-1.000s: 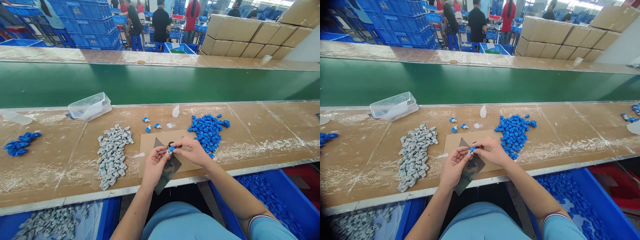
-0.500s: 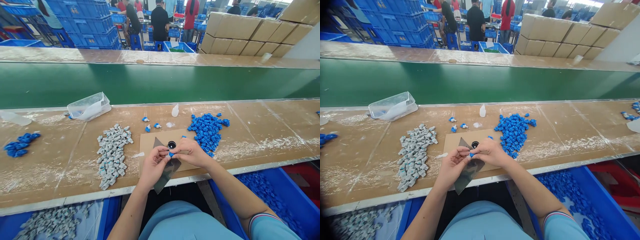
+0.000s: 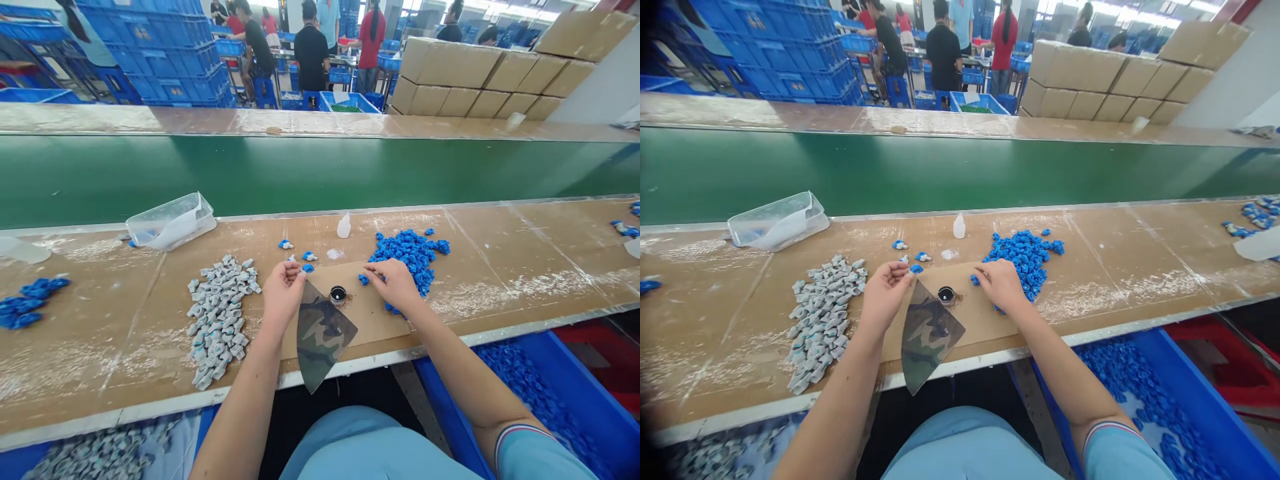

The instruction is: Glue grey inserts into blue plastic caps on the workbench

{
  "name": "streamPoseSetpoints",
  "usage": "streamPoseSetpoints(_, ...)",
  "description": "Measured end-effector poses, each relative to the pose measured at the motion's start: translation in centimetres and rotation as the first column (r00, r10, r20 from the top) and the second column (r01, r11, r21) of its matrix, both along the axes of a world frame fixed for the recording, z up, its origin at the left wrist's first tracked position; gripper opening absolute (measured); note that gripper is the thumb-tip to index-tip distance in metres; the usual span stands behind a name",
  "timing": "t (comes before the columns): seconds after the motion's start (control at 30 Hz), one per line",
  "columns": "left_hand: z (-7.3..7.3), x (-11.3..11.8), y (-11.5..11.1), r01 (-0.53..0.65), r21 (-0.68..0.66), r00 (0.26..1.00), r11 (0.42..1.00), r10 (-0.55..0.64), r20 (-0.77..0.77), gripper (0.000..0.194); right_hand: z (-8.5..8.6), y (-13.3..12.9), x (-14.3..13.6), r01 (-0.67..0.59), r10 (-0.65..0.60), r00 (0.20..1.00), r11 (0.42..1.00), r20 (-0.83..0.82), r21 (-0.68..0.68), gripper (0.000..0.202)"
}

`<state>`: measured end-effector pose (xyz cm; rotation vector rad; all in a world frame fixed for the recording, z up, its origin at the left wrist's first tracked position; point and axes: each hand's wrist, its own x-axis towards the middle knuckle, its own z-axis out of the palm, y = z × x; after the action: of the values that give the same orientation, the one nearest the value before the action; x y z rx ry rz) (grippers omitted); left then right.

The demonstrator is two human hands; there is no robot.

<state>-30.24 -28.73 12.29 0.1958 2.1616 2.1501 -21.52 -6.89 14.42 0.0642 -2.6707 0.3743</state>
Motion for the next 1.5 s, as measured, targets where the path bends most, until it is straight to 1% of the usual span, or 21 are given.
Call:
streamPoseSetpoints(0.03, 0.1, -1.1, 0.0, -0.035, -0.054, 0.999, 0.998, 0.035, -0.003, 0.023, -0.2, 0.3, -0.2, 0.050, -0.054, 0.998, 0.996, 0.045, 0.075, 0.020)
streamPoseSetpoints(0.1, 0.1, -2.8, 0.0, -0.067, -0.112, 0.998, 0.991, 0.067, -0.003, 0.023, -0.7, 0.4, -0.4, 0.070, -0.093, 0.988, 0.981, 0.122, 0.179, 0.019)
streamPoseSetpoints(0.23, -0.3, -3.8, -0.9, -0.113, -0.124, 0.994, 0.986, 0.111, -0.023, 0.029, -1.3, 0.1, -0.3, 0.030, -0.078, 0.979, 0.969, 0.187, 0.245, 0.015)
streamPoseSetpoints(0.3, -0.5, -3.3, -2.6, -0.155, -0.147, 0.988, 0.977, 0.149, -0.046, 0.032, -1.5, 0.1, -0.1, -0.019, -0.017, 0.986, 0.976, 0.166, 0.216, 0.016)
streamPoseSetpoints(0.37, -0.5, -2.3, -5.1, -0.221, -0.205, 0.973, 0.954, 0.202, -0.111, 0.031, -1.7, 0.4, 0.1, -0.090, 0.078, 0.993, 0.987, 0.091, 0.136, 0.017)
streamPoseSetpoints(0.43, -0.6, -1.0, -8.1, -0.312, -0.305, 0.944, 0.900, 0.259, -0.204, 0.029, -1.7, 0.7, 0.3, -0.155, 0.156, 0.988, 0.987, -0.017, 0.044, 0.016)
streamPoseSetpoints(0.5, -0.8, 0.5, -10.9, -0.366, -0.430, 0.925, 0.825, 0.273, -0.263, 0.029, -1.6, 0.8, 0.5, -0.199, 0.195, 0.975, 0.980, -0.110, -0.029, 0.018)
streamPoseSetpoints(0.57, -1.0, 1.9, -12.9, -0.335, -0.553, 0.939, 0.763, 0.219, -0.266, 0.030, -1.3, 0.8, 0.6, -0.220, 0.206, 0.968, 0.972, -0.143, -0.084, 0.019)
streamPoseSetpoints(0.63, -1.3, 3.1, -13.7, -0.264, -0.644, 0.958, 0.718, 0.116, -0.264, 0.027, -1.0, 0.5, 0.6, -0.230, 0.213, 0.968, 0.965, -0.132, -0.127, 0.018)
streamPoseSetpoints(0.73, -1.9, 4.5, -13.0, -0.230, -0.724, 0.952, 0.650, -0.005, -0.307, 0.021, -0.8, 0.1, 0.7, -0.259, 0.246, 0.963, 0.957, -0.108, -0.130, 0.024)
streamPoseSetpoints(0.83, -2.8, 5.1, -11.8, -0.238, -0.799, 0.942, 0.552, -0.071, -0.329, 0.017, -0.7, -0.4, 0.8, -0.262, 0.251, 0.963, 0.958, -0.104, -0.114, 0.025)
streamPoseSetpoints(0.9, -3.6, 5.1, -11.2, -0.267, -0.821, 0.926, 0.505, -0.102, -0.364, 0.010, -0.5, -0.7, 0.9, -0.227, 0.214, 0.972, 0.962, -0.100, -0.154, 0.024)
streamPoseSetpoints(0.93, -4.0, 5.1, -11.1, -0.305, -0.810, 0.906, 0.502, -0.110, -0.409, 0.007, -0.3, -0.9, 0.9, -0.217, 0.201, 0.974, 0.959, -0.101, -0.180, 0.023)
streamPoseSetpoints(1.0, -4.5, 5.0, -10.8, -0.410, -0.730, 0.829, 0.547, -0.109, -0.548, 0.011, 0.0, -1.2, 1.0, -0.231, 0.211, 0.971, 0.950, -0.112, -0.209, 0.018)
streamPoseSetpoints(1.07, -4.7, 5.0, -10.4, -0.490, -0.597, 0.734, 0.635, -0.069, -0.676, 0.020, 0.3, -1.5, 1.0, -0.294, 0.272, 0.953, 0.939, -0.135, -0.179, 0.013)
streamPoseSetpoints(1.13, -4.6, 5.1, -9.7, -0.479, -0.472, 0.690, 0.740, -0.014, -0.723, 0.026, 0.5, -1.9, 0.9, -0.355, 0.336, 0.931, 0.926, -0.145, -0.128, 0.015)
streamPoseSetpoints(1.17, -4.4, 5.2, -9.2, -0.438, -0.420, 0.701, 0.795, 0.010, -0.713, 0.026, 0.6, -2.1, 0.9, -0.372, 0.356, 0.923, 0.922, -0.142, -0.107, 0.018)
streamPoseSetpoints(1.23, -4.2, 5.5, -8.2, -0.314, -0.309, 0.760, 0.898, 0.043, -0.649, 0.022, 0.5, -2.4, 0.7, -0.381, 0.371, 0.921, 0.921, -0.120, -0.076, 0.018)
streamPoseSetpoints(1.3, -4.1, 5.8, -7.1, -0.195, -0.193, 0.825, 0.962, 0.054, -0.562, 0.019, 0.4, -2.6, 0.5, -0.376, 0.371, 0.924, 0.926, -0.094, -0.037, 0.015)
streamPoseSetpoints(1.4, -4.3, 6.0, -5.5, -0.073, -0.104, 0.894, 0.992, 0.019, -0.447, 0.017, 0.1, -2.8, 0.3, -0.395, 0.396, 0.915, 0.918, -0.081, 0.030, 0.013)
streamPoseSetpoints(1.5, -4.4, 6.3, -3.9, 0.049, 0.036, 0.970, 0.998, -0.039, -0.238, 0.023, -0.2, -2.8, 0.2, -0.412, 0.415, 0.905, 0.910, -0.089, 0.048, 0.016)
